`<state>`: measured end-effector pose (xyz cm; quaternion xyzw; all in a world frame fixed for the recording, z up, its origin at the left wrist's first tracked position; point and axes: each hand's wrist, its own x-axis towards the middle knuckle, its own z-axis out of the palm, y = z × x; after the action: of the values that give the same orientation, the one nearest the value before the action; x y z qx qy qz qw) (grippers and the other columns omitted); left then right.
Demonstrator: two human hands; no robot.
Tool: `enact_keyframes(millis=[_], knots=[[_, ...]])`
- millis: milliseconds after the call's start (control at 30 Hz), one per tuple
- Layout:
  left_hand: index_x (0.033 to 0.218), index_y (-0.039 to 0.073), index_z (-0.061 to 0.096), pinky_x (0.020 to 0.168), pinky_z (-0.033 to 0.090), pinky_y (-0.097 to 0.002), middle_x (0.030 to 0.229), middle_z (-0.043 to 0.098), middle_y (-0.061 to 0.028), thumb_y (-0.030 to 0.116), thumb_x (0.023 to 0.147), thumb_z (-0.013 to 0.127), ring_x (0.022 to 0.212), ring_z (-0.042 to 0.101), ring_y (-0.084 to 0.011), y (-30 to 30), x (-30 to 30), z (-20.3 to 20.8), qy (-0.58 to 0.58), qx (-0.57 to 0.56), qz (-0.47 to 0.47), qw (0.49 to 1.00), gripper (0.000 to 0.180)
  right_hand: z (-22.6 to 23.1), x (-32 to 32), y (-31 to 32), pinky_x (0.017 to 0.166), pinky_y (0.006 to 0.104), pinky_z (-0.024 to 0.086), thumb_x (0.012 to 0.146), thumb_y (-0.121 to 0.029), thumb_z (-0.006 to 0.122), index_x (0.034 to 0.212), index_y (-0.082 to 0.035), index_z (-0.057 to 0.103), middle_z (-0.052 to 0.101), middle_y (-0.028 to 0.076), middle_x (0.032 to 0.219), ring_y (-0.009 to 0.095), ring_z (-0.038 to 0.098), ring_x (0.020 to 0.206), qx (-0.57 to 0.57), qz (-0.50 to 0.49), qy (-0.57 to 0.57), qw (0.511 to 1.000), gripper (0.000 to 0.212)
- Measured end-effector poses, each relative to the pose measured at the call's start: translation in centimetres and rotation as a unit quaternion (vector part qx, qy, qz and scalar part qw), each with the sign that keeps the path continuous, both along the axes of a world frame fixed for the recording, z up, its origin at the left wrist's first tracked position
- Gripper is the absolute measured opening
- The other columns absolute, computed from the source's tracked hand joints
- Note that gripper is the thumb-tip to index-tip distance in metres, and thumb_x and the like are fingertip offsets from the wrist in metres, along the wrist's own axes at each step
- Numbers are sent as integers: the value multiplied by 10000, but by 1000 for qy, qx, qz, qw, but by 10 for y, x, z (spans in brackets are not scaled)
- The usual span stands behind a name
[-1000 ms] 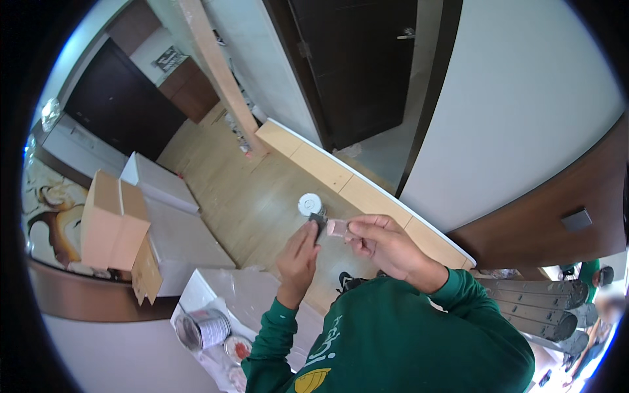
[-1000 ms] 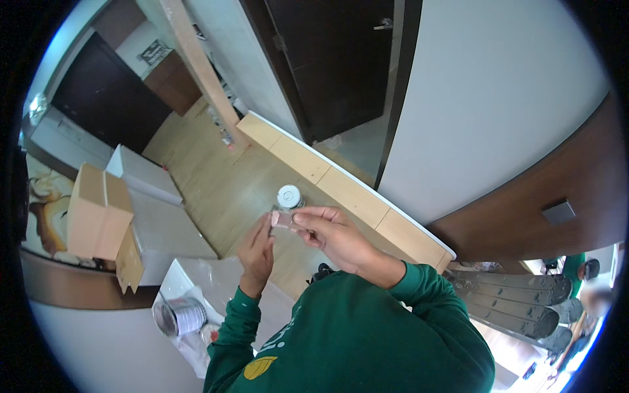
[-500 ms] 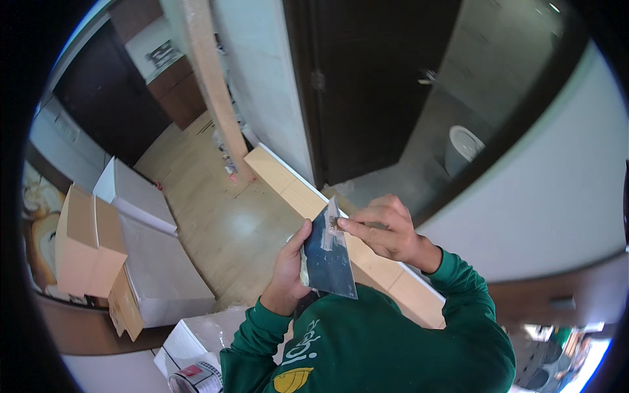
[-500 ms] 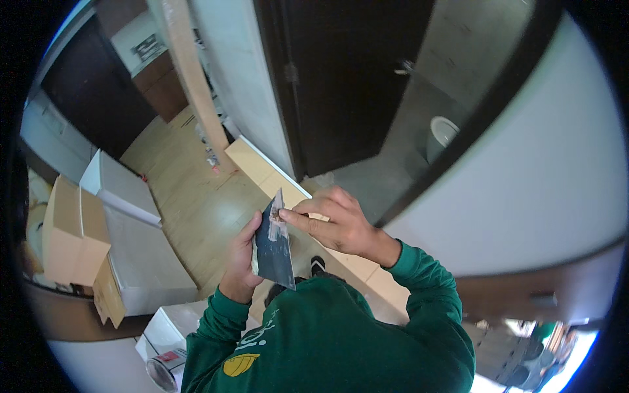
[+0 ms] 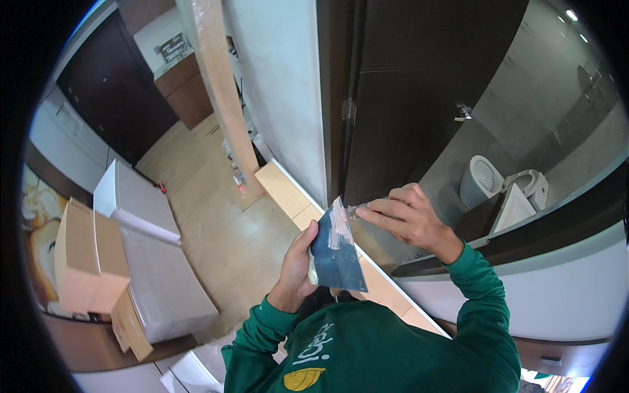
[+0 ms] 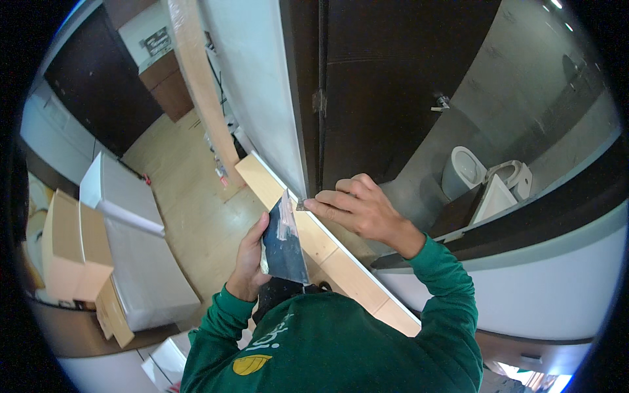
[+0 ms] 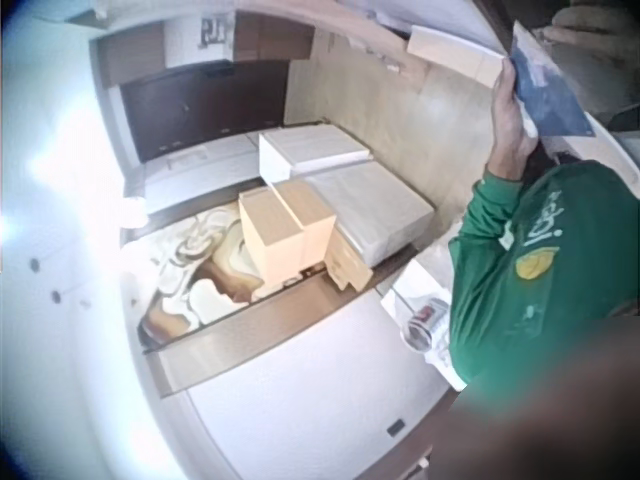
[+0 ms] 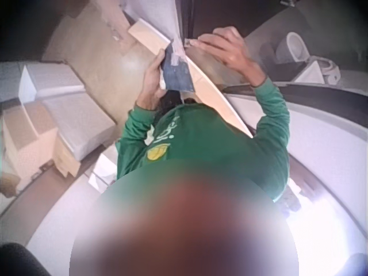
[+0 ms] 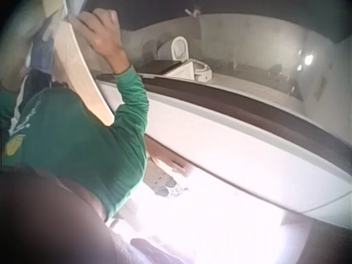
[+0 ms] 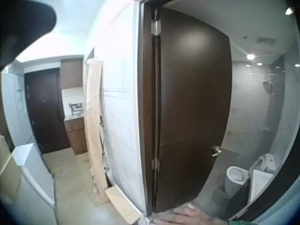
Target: The person applies a bead of sealant along the top edge of a bathroom door frame using a caulking gun and a small scraper. They repeatedly scrape and smooth the bead to even it out.
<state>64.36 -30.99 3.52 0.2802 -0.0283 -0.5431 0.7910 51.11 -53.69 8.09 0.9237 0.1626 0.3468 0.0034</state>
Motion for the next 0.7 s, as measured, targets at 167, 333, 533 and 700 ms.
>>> enact_keyframes(millis=[167,333,533,700], knots=[[1137,-28,647,801,573,-325,1041,717,-137,344,1103,435,901,716,-221,-29,90,5,-264,13,129,956,429,26,61,-18,808,331,429,882,-110,727,1208,-101,757,676,5,1047,170,549,952,245,-82,12,966,327],[1187,-63,629,832,575,-373,1077,710,-218,367,1110,360,964,719,-331,-74,207,31,-771,-53,292,563,514,84,134,-5,820,265,453,1000,-107,648,1165,31,735,656,38,988,119,590,935,761,-2,142,633,232],[1322,-79,541,902,588,-465,1152,690,-262,432,1106,314,1064,699,-393,-141,295,82,-814,-211,281,461,600,153,205,4,810,253,460,1010,-158,651,1170,42,706,665,15,901,75,557,875,895,-47,113,430,262],[1343,-15,549,882,621,-464,1229,655,-232,303,1094,423,1080,700,-405,-175,307,130,-796,-284,247,473,423,192,215,7,747,240,408,1001,-187,671,1167,5,717,659,5,905,73,477,794,918,-51,52,391,259]])
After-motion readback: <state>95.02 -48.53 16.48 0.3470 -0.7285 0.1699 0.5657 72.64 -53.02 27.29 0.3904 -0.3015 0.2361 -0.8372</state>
